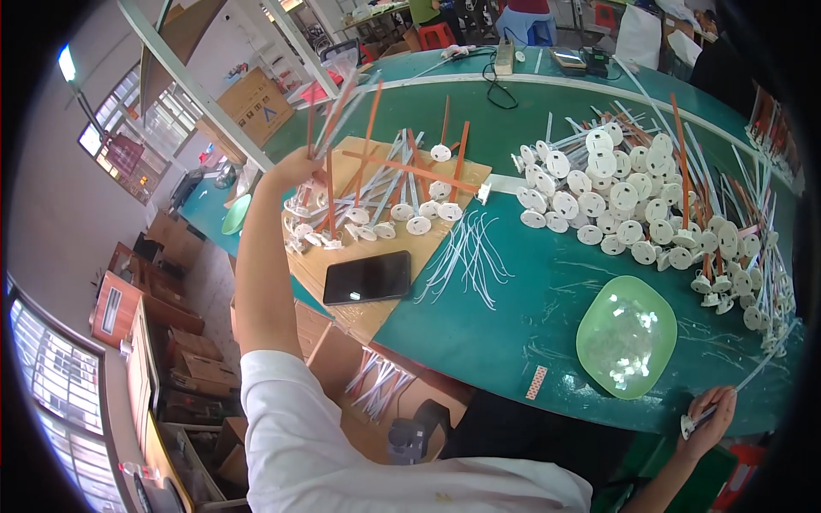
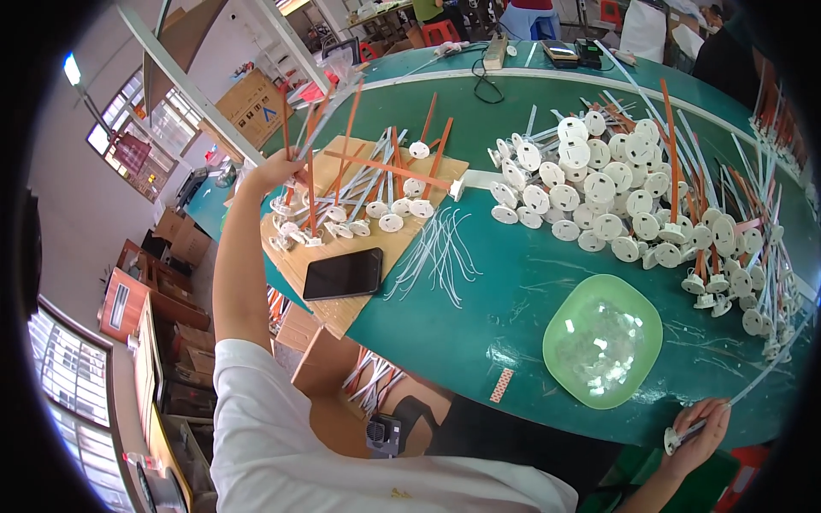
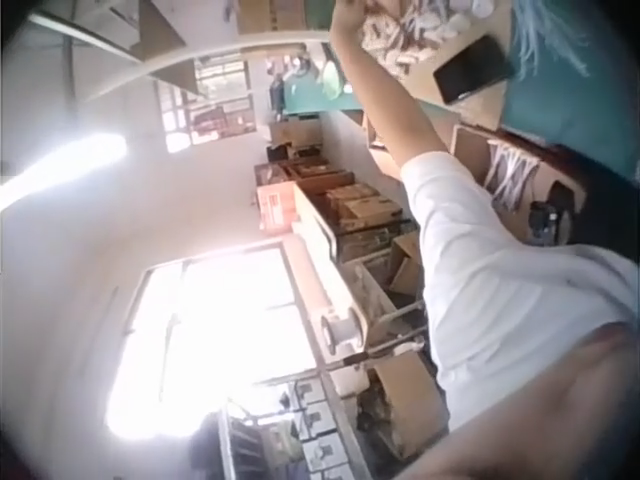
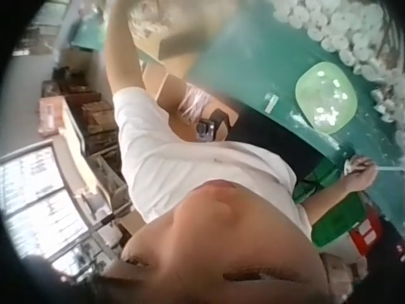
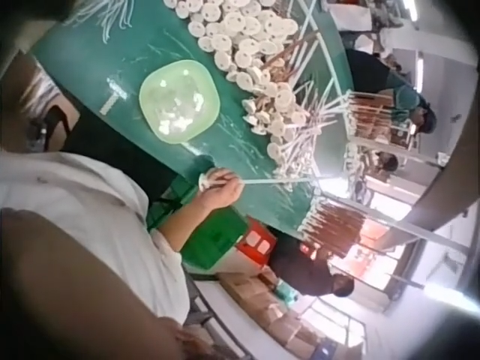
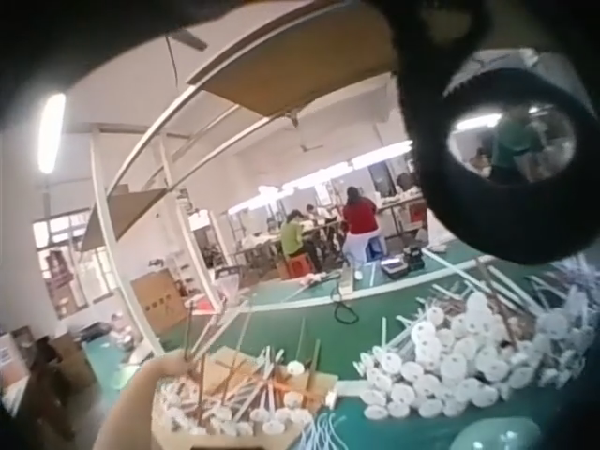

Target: The person is assembling small decorative or functional components by inserting thin rods into circular bases, bundling them together, and placing the finished items into a cardboard box.

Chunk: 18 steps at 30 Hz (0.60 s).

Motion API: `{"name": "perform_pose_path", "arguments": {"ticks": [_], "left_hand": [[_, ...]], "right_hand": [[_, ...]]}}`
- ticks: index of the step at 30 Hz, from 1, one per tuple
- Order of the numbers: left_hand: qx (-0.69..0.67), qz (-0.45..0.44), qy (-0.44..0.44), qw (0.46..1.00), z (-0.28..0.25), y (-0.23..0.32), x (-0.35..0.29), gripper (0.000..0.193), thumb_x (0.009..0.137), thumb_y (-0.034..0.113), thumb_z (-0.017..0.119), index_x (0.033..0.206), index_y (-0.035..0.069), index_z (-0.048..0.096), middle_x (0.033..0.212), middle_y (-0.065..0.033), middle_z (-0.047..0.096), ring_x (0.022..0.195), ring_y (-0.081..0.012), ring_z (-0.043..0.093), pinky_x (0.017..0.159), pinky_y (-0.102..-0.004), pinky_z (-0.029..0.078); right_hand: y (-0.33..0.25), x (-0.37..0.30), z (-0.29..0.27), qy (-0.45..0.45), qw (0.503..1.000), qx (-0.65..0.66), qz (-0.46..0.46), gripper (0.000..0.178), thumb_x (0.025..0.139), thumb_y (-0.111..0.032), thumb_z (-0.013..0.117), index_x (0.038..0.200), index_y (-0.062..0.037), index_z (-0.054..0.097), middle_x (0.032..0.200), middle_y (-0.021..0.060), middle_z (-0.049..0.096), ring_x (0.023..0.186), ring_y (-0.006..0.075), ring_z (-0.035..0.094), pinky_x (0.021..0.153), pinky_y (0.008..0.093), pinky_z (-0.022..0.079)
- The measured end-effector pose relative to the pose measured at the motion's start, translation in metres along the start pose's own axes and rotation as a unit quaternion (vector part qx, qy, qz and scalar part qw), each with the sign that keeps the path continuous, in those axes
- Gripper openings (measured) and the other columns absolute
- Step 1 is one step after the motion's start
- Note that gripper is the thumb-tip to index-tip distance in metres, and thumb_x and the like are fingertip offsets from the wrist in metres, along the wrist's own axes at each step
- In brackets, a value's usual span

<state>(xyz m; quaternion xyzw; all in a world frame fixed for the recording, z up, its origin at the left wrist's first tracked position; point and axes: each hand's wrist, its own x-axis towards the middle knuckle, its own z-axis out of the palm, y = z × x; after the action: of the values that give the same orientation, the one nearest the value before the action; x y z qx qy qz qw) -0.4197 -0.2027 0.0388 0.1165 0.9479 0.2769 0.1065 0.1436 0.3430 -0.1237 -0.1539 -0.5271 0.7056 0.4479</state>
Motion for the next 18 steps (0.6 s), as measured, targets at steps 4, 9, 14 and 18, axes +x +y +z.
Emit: {"name": "perform_pose_path", "arguments": {"ticks": [4,9,14,18], "left_hand": [[-0.114,0.060,0.002,0.992,-0.012,0.012,-0.013,0.010,0.094,0.010,0.052,0.097,0.001,0.053,0.081,-0.0098,0.066,0.070,-0.0178,0.066,0.064,-0.0309,0.055],[-0.187,0.071,0.032,0.979,-0.011,0.020,-0.026,0.011,0.096,0.012,0.053,0.097,0.001,0.054,0.087,-0.0107,0.066,0.076,-0.0184,0.066,0.063,-0.0337,0.054],[-0.309,0.047,0.058,0.948,-0.003,0.011,-0.033,0.014,0.098,0.017,0.051,0.100,0.003,0.055,0.086,-0.0090,0.063,0.077,-0.0197,0.061,0.063,-0.0352,0.052],[-0.405,0.085,0.090,0.906,0.002,0.001,-0.029,0.015,0.101,0.023,0.047,0.098,0.009,0.053,0.080,-0.0037,0.056,0.072,-0.0169,0.055,0.068,-0.0346,0.047]], "right_hand": [[0.001,-0.001,-0.002,0.013,1.000,0.003,-0.004,0.023,0.104,-0.019,0.038,0.085,-0.0065,0.040,0.070,0.0033,0.045,0.047,0.0064,0.035,0.044,0.0215,0.032],[0.002,-0.002,0.002,0.034,0.999,0.000,-0.006,0.023,0.104,-0.019,0.037,0.085,-0.0056,0.040,0.069,0.0051,0.045,0.046,0.0076,0.037,0.044,0.0207,0.033],[0.002,-0.004,0.001,0.026,1.000,-0.007,-0.006,0.024,0.105,-0.019,0.036,0.085,-0.0054,0.041,0.069,0.0053,0.046,0.046,0.0078,0.037,0.045,0.0212,0.034],[0.002,-0.004,0.000,0.026,1.000,-0.014,-0.006,0.024,0.105,-0.018,0.035,0.085,-0.0054,0.041,0.069,0.0055,0.046,0.046,0.0079,0.037,0.045,0.0213,0.034]]}}
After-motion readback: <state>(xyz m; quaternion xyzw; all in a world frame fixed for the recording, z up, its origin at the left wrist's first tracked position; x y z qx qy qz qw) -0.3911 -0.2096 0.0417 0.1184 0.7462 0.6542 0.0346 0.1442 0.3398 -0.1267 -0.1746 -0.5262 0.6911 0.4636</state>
